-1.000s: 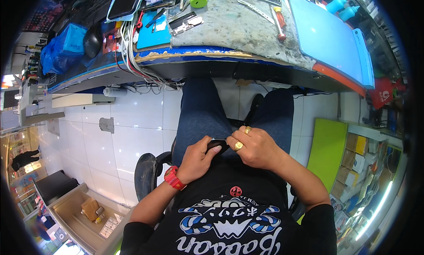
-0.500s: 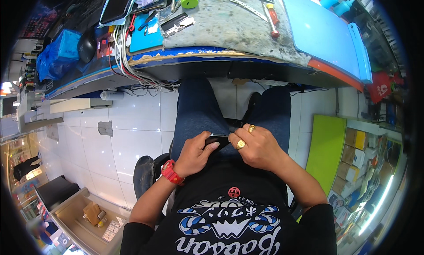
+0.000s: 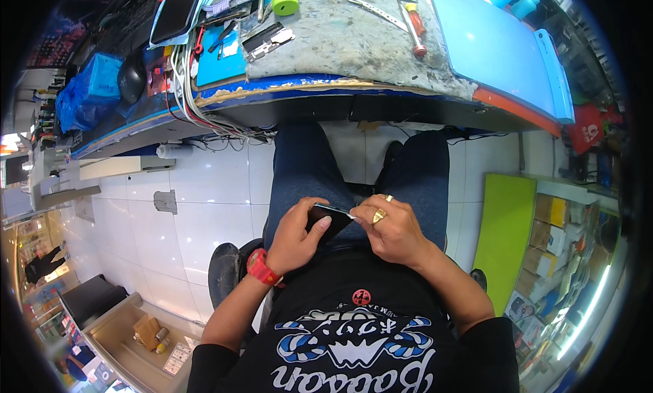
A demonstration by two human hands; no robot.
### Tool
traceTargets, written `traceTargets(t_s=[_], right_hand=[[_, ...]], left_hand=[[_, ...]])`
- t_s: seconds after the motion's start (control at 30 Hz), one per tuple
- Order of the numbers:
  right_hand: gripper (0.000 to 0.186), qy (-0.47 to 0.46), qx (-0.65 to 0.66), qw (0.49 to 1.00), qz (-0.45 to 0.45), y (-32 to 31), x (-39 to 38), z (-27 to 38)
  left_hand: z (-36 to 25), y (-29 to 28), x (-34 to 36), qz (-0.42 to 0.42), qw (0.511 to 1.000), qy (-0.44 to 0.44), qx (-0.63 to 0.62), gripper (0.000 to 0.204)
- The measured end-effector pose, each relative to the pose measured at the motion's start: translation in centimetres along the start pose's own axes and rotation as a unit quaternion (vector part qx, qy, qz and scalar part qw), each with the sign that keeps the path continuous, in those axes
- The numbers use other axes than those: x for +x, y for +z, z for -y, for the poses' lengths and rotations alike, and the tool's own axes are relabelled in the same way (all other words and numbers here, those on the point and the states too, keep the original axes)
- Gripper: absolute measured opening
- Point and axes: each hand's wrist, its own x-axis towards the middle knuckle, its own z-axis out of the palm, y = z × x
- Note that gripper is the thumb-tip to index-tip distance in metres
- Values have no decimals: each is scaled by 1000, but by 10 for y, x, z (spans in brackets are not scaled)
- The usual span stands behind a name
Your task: The person uses a small tool to pry around the edges of a mobile phone screen and back panel, then wipes the internal components with a small cloth.
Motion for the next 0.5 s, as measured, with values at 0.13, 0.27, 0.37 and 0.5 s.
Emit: traceTargets(t_s=[0.13, 0.27, 0.37, 0.5], right_hand=[[26, -13, 21, 999, 20, 3, 2, 9], [26, -45, 26, 998, 19, 6, 5, 18], [27, -74, -3, 997, 22, 4, 16, 29], [27, -88, -4, 996, 12, 10, 15, 28]], left_hand=[[-17, 14, -23, -84, 995, 11, 43, 46], [-5, 14, -30, -99, 992, 39, -74, 35], [0, 13, -30, -110, 982, 47, -143, 31], [-7, 9, -33, -109, 975, 22, -192, 29]])
